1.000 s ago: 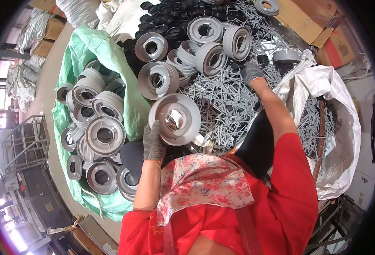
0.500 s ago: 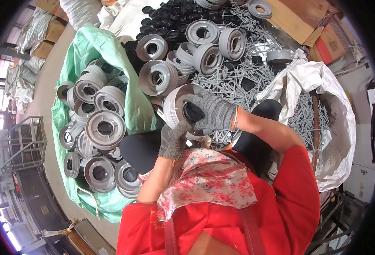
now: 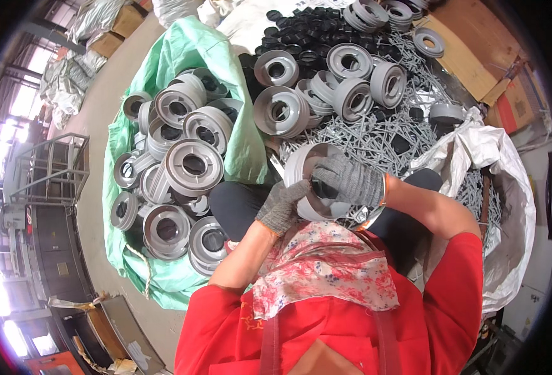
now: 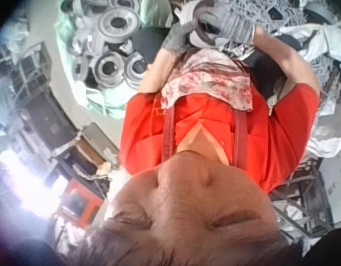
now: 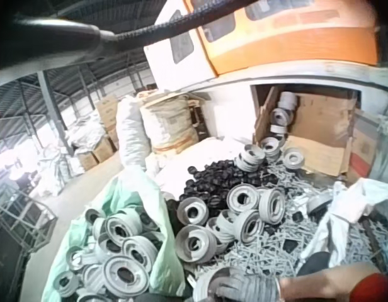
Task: The person sits on the floor and assembles circular metal parts by inserting black plastic caps into their centers. They pick up each metal ring, place a cap inside, and then set the assembled unit into a green sack.
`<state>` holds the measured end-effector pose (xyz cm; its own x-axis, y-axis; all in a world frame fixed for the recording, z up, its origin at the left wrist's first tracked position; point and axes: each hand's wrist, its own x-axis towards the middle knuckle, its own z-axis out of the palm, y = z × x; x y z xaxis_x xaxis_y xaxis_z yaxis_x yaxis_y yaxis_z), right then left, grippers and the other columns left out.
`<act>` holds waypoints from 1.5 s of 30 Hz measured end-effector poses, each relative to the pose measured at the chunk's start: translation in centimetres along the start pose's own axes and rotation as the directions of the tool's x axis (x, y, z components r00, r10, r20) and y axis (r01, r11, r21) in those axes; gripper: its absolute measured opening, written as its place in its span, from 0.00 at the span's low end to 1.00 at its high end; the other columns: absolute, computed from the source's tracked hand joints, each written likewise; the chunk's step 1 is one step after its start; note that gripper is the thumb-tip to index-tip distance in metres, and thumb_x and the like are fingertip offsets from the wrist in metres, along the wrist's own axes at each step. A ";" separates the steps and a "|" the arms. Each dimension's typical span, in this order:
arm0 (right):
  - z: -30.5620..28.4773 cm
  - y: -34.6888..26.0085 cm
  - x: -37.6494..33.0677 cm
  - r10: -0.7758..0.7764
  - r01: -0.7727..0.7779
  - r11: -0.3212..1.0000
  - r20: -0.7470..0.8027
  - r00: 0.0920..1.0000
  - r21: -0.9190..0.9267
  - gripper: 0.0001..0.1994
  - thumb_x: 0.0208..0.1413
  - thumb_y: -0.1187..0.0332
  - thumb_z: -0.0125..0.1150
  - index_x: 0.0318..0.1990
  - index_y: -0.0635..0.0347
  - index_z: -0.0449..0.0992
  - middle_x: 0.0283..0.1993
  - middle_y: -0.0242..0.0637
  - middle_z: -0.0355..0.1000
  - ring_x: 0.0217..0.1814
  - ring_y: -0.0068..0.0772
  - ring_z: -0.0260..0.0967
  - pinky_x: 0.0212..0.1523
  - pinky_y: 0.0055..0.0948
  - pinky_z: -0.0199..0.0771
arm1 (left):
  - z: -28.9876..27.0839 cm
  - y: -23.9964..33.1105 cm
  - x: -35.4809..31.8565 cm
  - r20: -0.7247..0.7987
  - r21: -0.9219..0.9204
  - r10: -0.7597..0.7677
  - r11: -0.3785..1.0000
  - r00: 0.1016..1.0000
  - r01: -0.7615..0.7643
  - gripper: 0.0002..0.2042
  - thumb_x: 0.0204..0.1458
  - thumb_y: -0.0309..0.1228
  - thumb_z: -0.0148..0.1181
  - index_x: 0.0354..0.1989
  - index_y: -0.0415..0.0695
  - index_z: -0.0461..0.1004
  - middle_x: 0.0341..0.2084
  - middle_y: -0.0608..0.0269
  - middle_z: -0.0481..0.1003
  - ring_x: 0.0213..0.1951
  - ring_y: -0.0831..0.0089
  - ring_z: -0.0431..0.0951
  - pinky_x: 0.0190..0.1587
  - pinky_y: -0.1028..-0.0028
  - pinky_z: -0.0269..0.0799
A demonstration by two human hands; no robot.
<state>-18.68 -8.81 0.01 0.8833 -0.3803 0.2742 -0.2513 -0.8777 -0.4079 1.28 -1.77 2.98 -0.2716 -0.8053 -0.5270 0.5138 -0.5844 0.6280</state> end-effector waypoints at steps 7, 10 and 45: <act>0.3 -0.7 0.6 0.072 -0.054 0.981 -0.090 0.993 0.184 0.31 0.39 0.66 0.64 0.55 0.54 0.63 0.53 0.44 0.61 0.61 0.50 0.54 0.61 0.45 0.54 | -0.5 -0.3 -0.5 0.063 -0.034 0.049 0.998 0.997 -0.047 0.22 0.46 0.31 0.62 0.50 0.35 0.67 0.41 0.56 0.73 0.41 0.65 0.74 0.45 0.67 0.72; 0.5 -0.9 1.2 0.317 -0.294 0.912 -0.035 0.948 0.287 0.36 0.35 0.61 0.69 0.56 0.57 0.62 0.53 0.50 0.62 0.58 0.54 0.57 0.59 0.44 0.59 | -0.4 -1.1 -0.7 -0.012 0.232 0.173 0.958 0.985 -0.165 0.23 0.45 0.31 0.63 0.49 0.37 0.67 0.40 0.58 0.74 0.39 0.68 0.75 0.43 0.70 0.72; 2.0 -3.3 3.0 0.711 -0.596 0.635 -0.070 0.700 0.492 0.31 0.33 0.55 0.70 0.43 0.66 0.68 0.37 0.52 0.69 0.37 0.50 0.70 0.40 0.38 0.72 | -1.4 -0.7 -1.3 -0.037 0.474 0.321 0.839 0.946 -0.266 0.25 0.44 0.38 0.65 0.48 0.37 0.69 0.37 0.59 0.74 0.37 0.70 0.75 0.40 0.72 0.72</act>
<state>-14.43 -6.50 0.39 0.4116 -0.9106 -0.0378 -0.4914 -0.1869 -0.8506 2.44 -0.21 2.46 -0.0620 -0.9459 -0.3184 0.1174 -0.3237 0.9389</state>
